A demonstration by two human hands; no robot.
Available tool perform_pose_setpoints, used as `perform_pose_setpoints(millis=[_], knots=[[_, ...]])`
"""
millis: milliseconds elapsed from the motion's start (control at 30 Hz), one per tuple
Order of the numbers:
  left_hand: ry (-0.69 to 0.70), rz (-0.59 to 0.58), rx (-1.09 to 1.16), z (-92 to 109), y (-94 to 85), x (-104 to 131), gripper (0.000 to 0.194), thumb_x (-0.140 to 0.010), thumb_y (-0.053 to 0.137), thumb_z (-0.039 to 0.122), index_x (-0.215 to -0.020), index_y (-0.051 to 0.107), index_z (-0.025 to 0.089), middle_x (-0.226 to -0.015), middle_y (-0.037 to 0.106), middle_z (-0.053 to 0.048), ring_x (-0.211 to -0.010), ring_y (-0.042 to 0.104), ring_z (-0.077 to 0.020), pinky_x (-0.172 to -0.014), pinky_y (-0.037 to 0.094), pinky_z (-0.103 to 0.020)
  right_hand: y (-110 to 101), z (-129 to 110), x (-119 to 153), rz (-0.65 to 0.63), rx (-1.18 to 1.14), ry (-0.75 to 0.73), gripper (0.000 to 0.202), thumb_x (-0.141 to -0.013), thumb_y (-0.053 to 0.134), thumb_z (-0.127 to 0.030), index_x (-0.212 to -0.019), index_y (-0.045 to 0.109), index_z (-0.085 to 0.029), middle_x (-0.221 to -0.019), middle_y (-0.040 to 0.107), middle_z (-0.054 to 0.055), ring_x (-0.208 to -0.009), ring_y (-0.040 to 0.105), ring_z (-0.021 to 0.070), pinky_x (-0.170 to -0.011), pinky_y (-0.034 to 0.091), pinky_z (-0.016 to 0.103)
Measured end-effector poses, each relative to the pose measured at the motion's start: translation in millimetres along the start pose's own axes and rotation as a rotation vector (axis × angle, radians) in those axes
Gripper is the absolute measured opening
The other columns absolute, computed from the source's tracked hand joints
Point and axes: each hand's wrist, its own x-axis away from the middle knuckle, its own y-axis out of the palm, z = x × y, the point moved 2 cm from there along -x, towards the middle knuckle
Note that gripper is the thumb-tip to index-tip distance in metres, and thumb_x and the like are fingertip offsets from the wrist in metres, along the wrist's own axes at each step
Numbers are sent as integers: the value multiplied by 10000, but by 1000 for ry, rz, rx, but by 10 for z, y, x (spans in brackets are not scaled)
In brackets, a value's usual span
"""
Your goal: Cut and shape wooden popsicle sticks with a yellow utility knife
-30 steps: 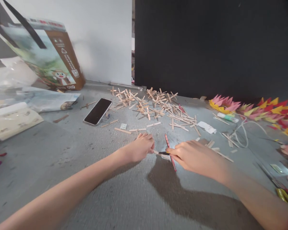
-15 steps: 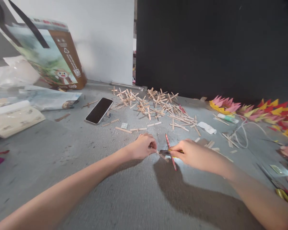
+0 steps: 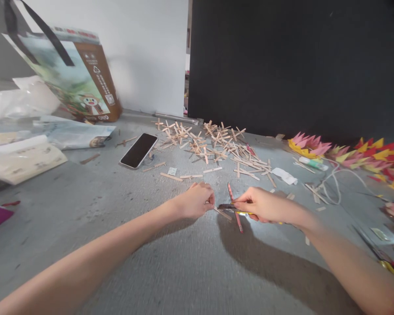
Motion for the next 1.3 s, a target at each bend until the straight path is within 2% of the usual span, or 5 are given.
perform_pose_setpoints(millis=[767, 933, 1133, 1200, 1300], knots=[[-63, 68, -138, 130, 29, 53, 142, -840, 596, 215, -733, 682, 180, -842, 705, -114, -832, 659, -261, -876, 496, -403, 303, 275, 1, 32, -393, -67, 594, -925, 543, -717, -808, 673, -150, -564, 484, -57, -341, 380, 56, -317, 330, 191], [-51, 51, -173, 102, 29, 84, 109, -861, 535, 141, -827, 631, 179, -839, 672, -117, -744, 647, -233, -742, 486, -342, 232, 275, -46, 218, -421, -136, 530, -958, 496, -698, -807, 545, -192, -644, 557, -44, -387, 441, 66, -402, 331, 212], [-112, 333, 355, 43, 8, -3, 125, -982, 394, 152, -1007, 510, 191, -688, 580, 11, -563, 526, -127, -566, 390, -241, 115, 105, -336, 704, -412, -330, 477, -851, 681, -663, -892, 528, -213, -672, 479, -63, -582, 463, 128, -582, 389, 264], [-126, 418, 576, 25, 30, -38, 163, -1032, 367, 257, -1017, 515, 191, -665, 583, 24, -528, 520, -113, -543, 406, -229, 135, 26, -493, 766, -461, -383, 503, -772, 775, -643, -859, 527, -214, -690, 481, -61, -612, 467, 132, -611, 395, 270], [-74, 429, 848, 14, 87, -64, 204, -1027, 447, 378, -1085, 499, 189, -736, 653, 1, -554, 587, -122, -558, 479, -248, 198, -101, -709, 767, -509, -428, 449, -829, 739, -617, -919, 573, -210, -675, 494, -58, -583, 447, 133, -577, 365, 269]])
